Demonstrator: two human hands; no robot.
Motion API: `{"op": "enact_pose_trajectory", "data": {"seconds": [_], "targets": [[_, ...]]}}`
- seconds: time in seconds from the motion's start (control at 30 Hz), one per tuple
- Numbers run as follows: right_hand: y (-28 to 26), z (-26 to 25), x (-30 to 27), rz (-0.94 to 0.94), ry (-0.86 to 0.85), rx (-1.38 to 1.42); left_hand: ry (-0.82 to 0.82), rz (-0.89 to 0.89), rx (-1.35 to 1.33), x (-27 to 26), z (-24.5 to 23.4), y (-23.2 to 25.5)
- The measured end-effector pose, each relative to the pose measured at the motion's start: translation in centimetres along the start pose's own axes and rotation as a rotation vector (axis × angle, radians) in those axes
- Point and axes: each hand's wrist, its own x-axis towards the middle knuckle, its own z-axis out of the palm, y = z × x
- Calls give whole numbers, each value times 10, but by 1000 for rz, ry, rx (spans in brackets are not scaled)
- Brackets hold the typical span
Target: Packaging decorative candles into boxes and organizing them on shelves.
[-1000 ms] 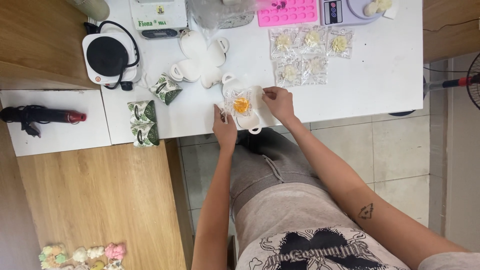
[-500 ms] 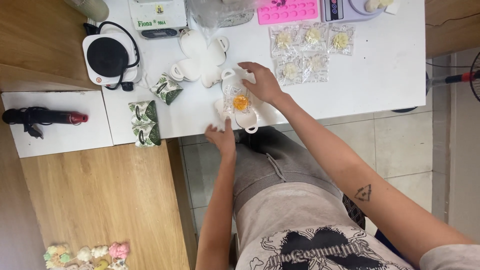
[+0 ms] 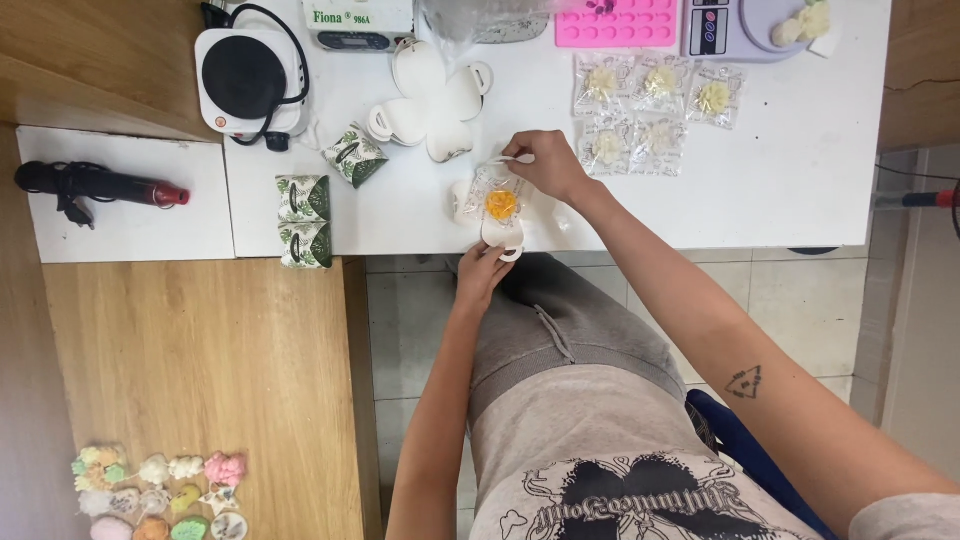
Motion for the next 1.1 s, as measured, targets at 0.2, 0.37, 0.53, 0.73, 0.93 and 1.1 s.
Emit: {"op": "enact_pose_trajectory", "data": {"seconds": [0.2, 0.37, 0.53, 0.73, 0.93, 1.1], "targets": [[-23, -2, -31, -88, -26, -178, -27, 16, 1, -3, 17, 31], [-19, 1, -47, -148, -38, -292, -49, 7, -9, -8, 34, 62], [-25, 0, -58, -92, -108, -290, -14, -27, -114, -4, 43, 82], [-28, 3, -65, -177, -59, -257, -66, 68, -14, 14, 38, 70], [-18, 12, -68, -148, 30, -312, 0, 31, 67, 9, 41, 77], [-15, 14, -73, -291, 155, -321, 473, 361, 682, -12, 36, 80]]}}
